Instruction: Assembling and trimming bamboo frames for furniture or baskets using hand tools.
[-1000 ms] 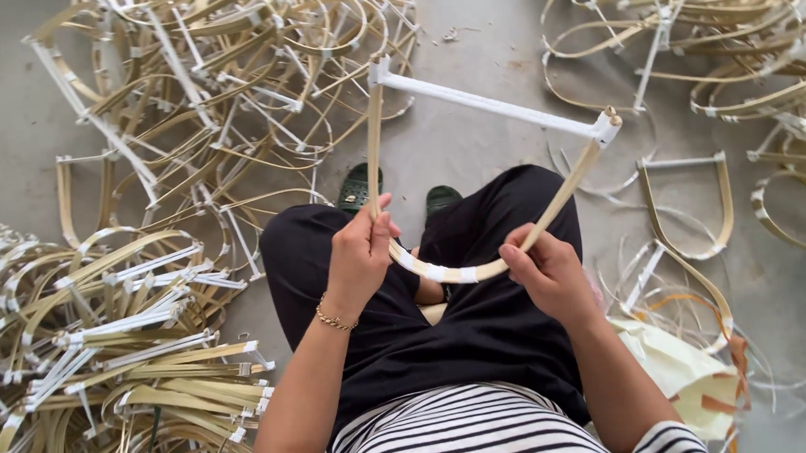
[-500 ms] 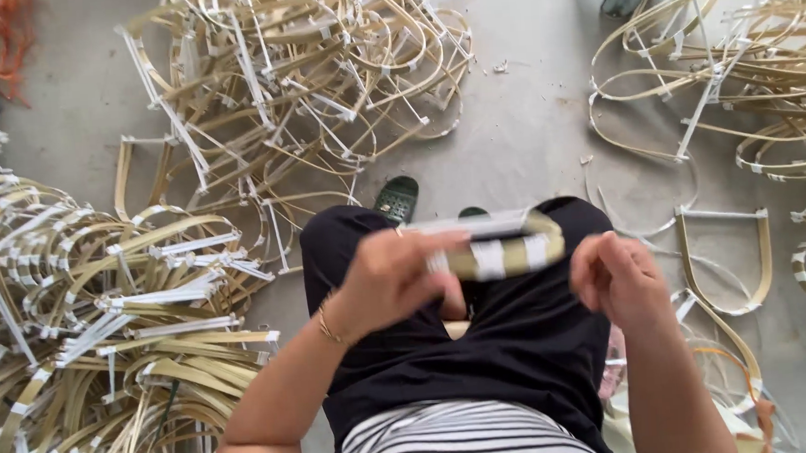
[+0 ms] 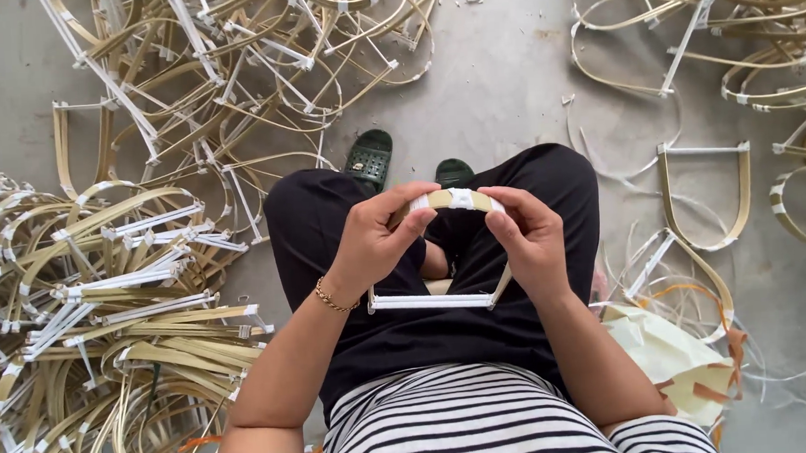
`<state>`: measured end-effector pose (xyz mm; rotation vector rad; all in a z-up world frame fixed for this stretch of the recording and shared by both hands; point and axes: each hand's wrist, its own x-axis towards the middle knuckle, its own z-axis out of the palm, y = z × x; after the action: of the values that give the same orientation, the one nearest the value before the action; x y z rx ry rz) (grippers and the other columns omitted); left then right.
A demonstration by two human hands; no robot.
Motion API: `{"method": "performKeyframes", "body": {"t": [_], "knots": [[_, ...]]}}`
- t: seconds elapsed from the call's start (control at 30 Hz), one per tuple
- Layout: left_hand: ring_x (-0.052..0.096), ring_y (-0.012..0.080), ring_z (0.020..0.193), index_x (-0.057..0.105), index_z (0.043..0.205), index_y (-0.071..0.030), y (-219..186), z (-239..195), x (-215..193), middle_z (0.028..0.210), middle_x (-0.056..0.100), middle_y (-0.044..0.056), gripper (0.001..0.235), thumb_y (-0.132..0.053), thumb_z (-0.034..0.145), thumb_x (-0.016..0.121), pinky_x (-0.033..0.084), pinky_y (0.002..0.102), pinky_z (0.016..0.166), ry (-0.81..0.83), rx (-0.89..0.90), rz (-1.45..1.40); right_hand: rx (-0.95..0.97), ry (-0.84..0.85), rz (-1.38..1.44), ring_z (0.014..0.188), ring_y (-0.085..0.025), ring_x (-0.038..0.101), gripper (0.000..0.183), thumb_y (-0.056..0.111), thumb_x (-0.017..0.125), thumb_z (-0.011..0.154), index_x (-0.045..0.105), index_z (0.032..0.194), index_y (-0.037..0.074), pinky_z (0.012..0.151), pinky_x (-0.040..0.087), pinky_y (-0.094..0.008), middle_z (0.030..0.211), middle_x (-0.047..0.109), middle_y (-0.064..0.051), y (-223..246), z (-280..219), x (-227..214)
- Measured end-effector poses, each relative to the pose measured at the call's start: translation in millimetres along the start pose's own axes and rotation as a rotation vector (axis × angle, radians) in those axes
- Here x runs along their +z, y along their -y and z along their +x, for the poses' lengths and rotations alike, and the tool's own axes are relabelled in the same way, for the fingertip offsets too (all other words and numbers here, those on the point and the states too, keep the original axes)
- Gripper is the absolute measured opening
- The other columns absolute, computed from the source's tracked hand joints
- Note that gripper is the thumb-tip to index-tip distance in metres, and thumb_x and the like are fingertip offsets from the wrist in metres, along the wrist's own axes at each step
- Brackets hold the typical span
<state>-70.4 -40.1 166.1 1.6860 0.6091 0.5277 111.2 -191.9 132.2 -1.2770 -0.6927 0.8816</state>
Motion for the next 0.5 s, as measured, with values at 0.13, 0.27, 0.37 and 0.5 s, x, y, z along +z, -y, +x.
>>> {"method": "performKeyframes", "body": {"t": [0.13, 0.27, 0.37, 0.5], "knots": [[0.048, 0.0024, 0.067, 0.072, 0.125, -0.005, -6, -7, -3, 0.08, 0.065, -0.001, 0.03, -0.021, 0.1, 0.072, 0.041, 0.02, 0.06, -0.021, 0.058, 0.028, -0.009, -0.005, -0.114, 0.078, 0.0, 0.047, 0.034, 0.014, 0.07, 0.1, 0.067, 0.131, 0.001, 0.067, 0.038, -0.016, 0.098, 0.064, 0.005, 9, -1, 8], [0.059, 0.0019, 0.077, 0.069, 0.126, -0.002, -7, -25, -15, 0.092, 0.07, -0.001, 0.028, -0.021, 0.105, 0.068, 0.047, 0.019, 0.066, -0.068, 0.109, -0.041, -0.136, 0.092, -0.199, 0.081, -0.004, 0.051, 0.026, 0.013, 0.072, 0.103, 0.071, 0.125, 0.0, 0.071, 0.041, -0.018, 0.098, 0.062, 0.001, 7, -3, 19], [0.049, 0.0022, 0.067, 0.071, 0.122, -0.001, -2, -38, -24, 0.083, 0.065, -0.001, 0.029, -0.022, 0.101, 0.071, 0.04, 0.019, 0.059, -0.129, 0.039, -0.01, -0.069, 0.142, -0.117, 0.078, -0.004, 0.056, 0.026, 0.015, 0.071, 0.101, 0.07, 0.123, 0.0, 0.069, 0.045, -0.018, 0.095, 0.063, 0.001, -1, -3, 29], [0.05, 0.0021, 0.069, 0.071, 0.121, 0.0, -4, -43, -25, 0.085, 0.066, -0.002, 0.029, -0.022, 0.101, 0.071, 0.041, 0.019, 0.061, -0.151, 0.078, 0.027, -0.046, 0.192, 0.072, 0.09, -0.007, 0.066, 0.028, 0.017, 0.07, 0.102, 0.067, 0.122, -0.002, 0.078, 0.053, -0.02, 0.103, 0.065, -0.002, -13, -7, 29]]}}
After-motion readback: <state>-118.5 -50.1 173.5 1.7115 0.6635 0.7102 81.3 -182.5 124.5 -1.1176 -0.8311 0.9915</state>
